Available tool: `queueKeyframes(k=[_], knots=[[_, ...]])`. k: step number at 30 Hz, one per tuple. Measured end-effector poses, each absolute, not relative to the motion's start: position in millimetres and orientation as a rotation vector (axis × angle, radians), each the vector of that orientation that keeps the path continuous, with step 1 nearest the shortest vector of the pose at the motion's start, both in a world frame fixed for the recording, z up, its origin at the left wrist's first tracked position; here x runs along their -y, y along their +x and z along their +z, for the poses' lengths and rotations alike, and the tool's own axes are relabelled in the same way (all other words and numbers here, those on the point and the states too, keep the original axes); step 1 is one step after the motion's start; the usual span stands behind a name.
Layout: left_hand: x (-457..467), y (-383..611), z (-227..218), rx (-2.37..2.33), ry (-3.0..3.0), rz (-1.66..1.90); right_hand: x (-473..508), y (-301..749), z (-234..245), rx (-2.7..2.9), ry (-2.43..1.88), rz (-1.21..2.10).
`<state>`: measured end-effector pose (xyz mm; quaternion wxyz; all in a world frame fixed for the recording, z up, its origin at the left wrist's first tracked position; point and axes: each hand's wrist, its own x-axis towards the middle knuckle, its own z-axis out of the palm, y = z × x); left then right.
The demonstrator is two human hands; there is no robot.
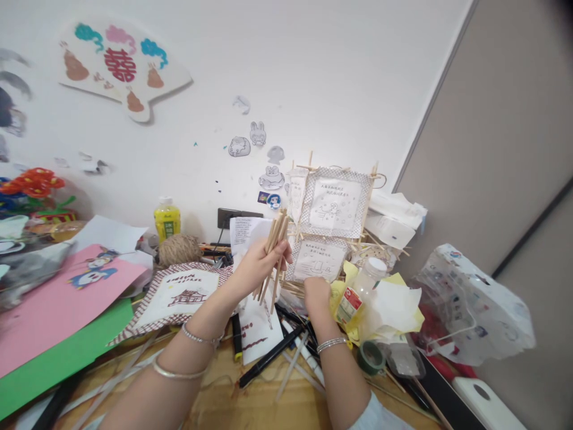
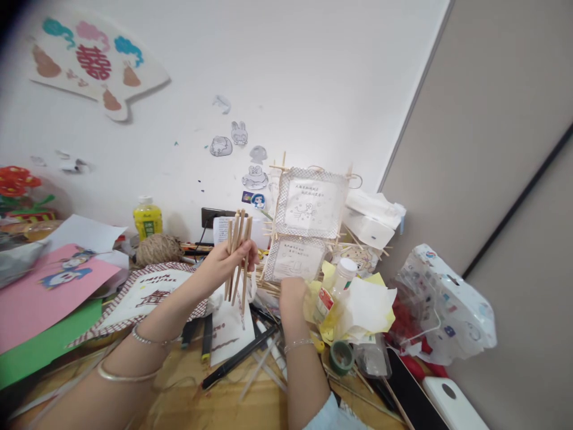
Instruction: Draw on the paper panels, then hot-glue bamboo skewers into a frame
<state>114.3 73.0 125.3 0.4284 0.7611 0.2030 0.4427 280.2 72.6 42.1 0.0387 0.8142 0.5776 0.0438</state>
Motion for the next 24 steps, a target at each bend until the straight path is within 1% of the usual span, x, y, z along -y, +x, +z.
queueKeyframes(k=[4, 10, 15, 24], knots=[[-75.1, 114.1, 123.6, -0.505, 1.902, 1.095, -68.5, 276.8, 41.8, -1.687, 2.545, 0.126], [-75.7, 114.5, 123.1, -0.494, 1.889, 1.069, -63.6, 279.8, 43.2, -1.791, 2.431, 0.078], [-75.6, 114.7, 122.2, -0.482, 1.893, 1.053, -66.9, 278.9, 44.3, -1.772, 2.398, 0.046], [-74.7, 114.1, 123.7, -0.507, 1.953, 0.988, -62.9, 282.4, 41.8, -1.867, 2.314, 0.069]])
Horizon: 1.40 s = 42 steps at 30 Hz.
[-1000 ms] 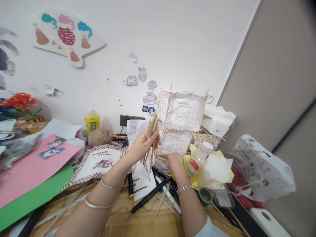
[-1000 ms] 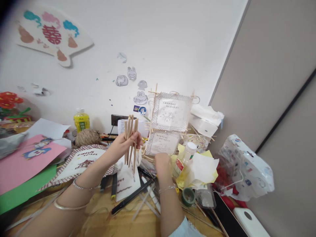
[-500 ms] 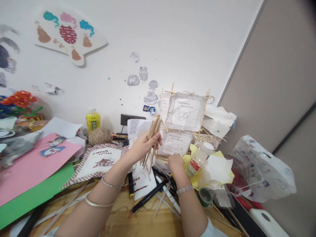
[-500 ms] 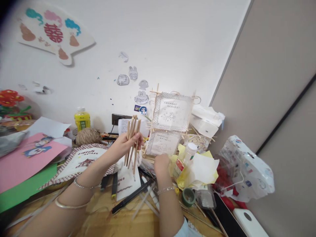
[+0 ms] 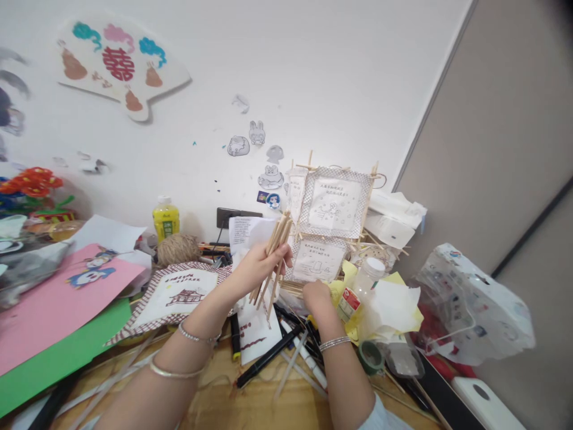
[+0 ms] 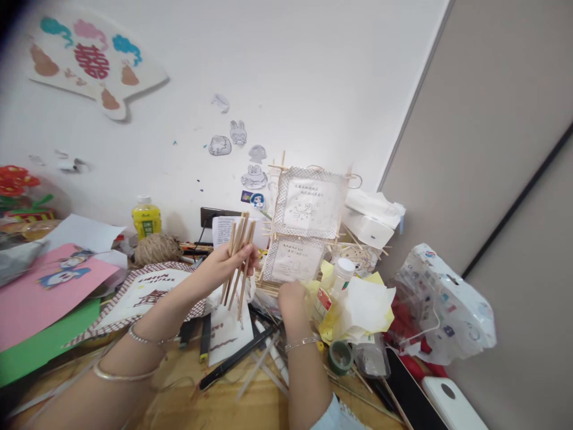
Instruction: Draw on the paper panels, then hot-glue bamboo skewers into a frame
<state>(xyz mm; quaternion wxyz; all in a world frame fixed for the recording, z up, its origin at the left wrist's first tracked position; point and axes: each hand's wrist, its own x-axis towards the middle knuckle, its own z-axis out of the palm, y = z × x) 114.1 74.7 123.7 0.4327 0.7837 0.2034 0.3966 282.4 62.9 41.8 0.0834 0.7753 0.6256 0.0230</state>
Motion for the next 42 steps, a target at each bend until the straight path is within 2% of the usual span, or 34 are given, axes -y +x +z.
queueKeyframes(k=[22, 33, 42], knots=[[-74, 116, 122, -0.522, 2.044, 0.931, -62, 291, 41, -1.855, 2.268, -0.034], [-72, 114, 123, -0.539, 2.094, 0.913, -67, 292, 32, -1.869, 2.381, -0.018], [-72, 113, 123, -0.528, 2.091, 0.92, -62, 302, 48, -1.963, 2.437, -0.081]])
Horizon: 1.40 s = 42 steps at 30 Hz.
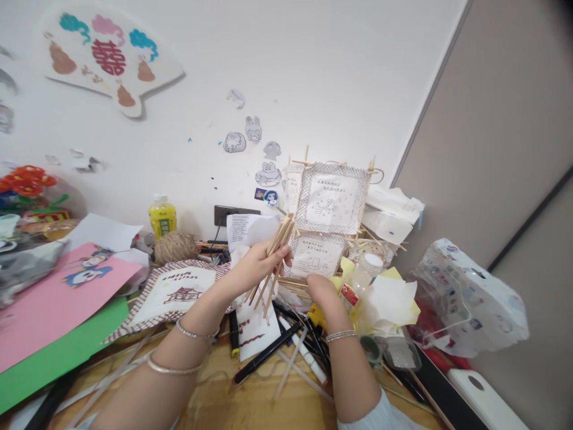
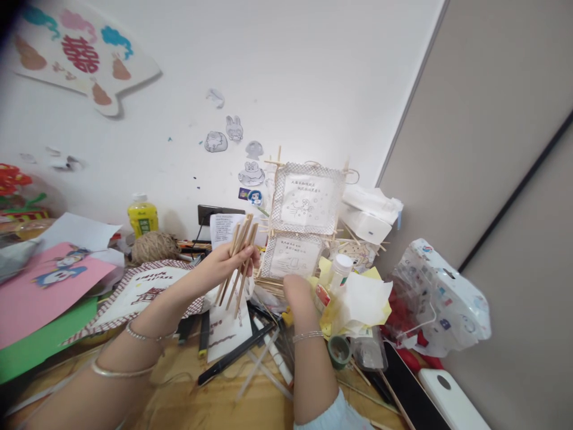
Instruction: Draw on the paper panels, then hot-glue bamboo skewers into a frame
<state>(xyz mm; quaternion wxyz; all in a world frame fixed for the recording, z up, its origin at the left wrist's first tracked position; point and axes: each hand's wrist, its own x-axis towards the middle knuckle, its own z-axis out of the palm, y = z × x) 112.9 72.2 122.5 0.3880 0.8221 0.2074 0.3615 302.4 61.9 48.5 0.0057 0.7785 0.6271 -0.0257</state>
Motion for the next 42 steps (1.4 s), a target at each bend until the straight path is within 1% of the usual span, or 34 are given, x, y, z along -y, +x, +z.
queueKeyframes(k=[4, 10, 30, 42], knots=[[-72, 112, 124, -0.541, 2.115, 0.927, -54, 303, 57, -1.975, 2.445, -0.113], [-71, 113, 124, -0.524, 2.094, 0.924, -53, 299, 59, -1.931, 2.402, -0.249], [-71, 112, 126, -0.516, 2.113, 0.939, -68, 296, 39, -1.804, 2.383, -0.052], [-68, 112, 128, -0.517, 2.088, 0.905, -71, 303, 33, -1.684, 2.362, -0.183]])
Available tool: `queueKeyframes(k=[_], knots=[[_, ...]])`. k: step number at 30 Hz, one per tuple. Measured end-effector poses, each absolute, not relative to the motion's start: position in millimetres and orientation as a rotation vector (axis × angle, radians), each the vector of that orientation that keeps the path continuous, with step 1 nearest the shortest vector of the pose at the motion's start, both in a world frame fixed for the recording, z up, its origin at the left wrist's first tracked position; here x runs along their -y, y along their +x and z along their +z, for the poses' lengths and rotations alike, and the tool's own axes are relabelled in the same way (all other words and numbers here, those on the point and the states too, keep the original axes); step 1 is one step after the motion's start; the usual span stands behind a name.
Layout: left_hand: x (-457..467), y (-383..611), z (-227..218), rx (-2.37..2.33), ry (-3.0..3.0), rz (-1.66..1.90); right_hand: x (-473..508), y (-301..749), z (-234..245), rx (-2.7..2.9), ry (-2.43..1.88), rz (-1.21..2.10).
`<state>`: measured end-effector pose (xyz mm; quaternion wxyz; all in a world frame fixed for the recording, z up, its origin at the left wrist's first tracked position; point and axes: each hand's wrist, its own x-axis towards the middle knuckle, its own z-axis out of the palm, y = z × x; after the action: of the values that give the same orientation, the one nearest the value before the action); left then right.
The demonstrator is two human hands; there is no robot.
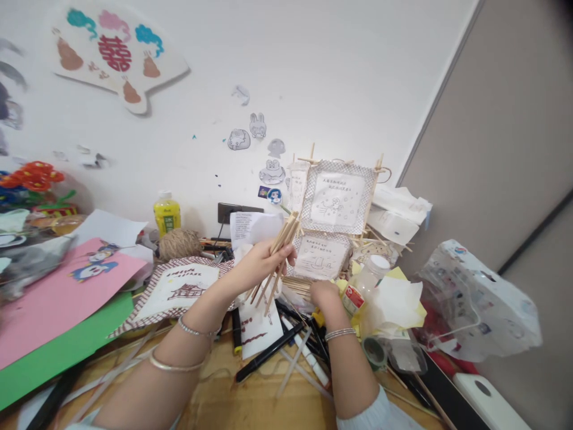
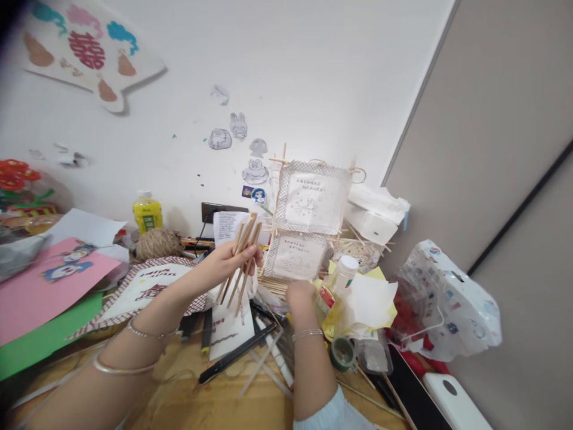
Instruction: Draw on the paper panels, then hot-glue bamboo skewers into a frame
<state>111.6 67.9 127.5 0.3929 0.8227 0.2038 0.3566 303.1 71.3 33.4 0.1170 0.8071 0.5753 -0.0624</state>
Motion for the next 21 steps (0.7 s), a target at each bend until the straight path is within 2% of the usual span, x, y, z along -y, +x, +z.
queueKeyframes(k=[16, 21], knots=[[-72, 111, 125, -0.519, 2.119, 0.896, -33, 310, 80, -2.05, 2.378, -0.392], [-77, 109, 122, -0.526, 2.108, 0.917, -21, 305, 103, -2.169, 2.522, -0.257]])
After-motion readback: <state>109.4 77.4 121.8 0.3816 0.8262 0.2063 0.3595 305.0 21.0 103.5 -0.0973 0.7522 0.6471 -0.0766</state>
